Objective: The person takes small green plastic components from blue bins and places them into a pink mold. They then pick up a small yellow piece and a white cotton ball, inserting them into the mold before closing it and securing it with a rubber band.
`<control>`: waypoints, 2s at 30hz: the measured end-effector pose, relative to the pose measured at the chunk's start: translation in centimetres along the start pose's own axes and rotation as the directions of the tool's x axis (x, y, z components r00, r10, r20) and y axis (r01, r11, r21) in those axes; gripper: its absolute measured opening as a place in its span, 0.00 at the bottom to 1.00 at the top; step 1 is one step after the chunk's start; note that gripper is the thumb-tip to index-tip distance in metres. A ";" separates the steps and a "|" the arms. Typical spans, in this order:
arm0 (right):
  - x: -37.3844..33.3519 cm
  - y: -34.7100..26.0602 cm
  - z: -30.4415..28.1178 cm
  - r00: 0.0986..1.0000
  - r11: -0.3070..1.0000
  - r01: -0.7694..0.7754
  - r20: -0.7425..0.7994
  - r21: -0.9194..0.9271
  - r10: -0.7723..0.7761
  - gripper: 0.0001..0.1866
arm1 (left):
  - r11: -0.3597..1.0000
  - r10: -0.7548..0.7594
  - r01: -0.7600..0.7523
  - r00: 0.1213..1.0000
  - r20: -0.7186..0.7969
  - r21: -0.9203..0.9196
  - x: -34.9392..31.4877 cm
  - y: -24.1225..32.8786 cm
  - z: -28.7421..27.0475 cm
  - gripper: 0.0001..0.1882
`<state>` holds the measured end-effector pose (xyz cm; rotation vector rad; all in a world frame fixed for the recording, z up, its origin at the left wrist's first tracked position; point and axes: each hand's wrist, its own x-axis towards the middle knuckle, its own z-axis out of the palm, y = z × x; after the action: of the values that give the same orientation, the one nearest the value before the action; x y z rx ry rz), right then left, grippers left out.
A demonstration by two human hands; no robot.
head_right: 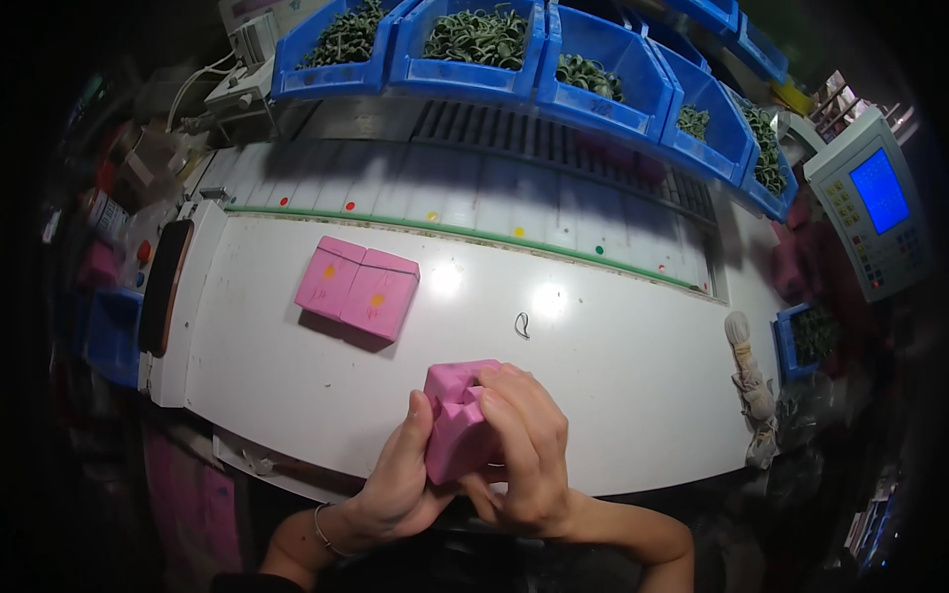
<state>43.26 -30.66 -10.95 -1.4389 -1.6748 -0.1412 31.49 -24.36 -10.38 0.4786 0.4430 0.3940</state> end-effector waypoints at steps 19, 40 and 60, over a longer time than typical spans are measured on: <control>-0.3 -2.7 -3.1 0.881 0.918 0.397 0.284 -0.010 -0.379 0.09 | 0.994 0.026 -0.048 0.977 -0.209 -0.102 1.7 1.5 -2.2 0.40; 1.3 2.9 1.6 0.615 0.266 -0.767 0.554 0.583 0.561 0.18 | 0.990 0.009 -0.031 0.988 0.156 0.139 0.6 1.8 -1.4 0.21; 1.8 2.1 -2.2 0.845 0.953 -0.241 0.522 0.181 0.115 0.20 | 0.924 0.018 -0.052 0.995 0.093 0.378 0.4 1.5 -1.5 0.20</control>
<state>46.36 -29.96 -9.36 -1.5162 -1.8741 0.5805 30.70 -22.38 -10.95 0.8803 0.4266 0.3198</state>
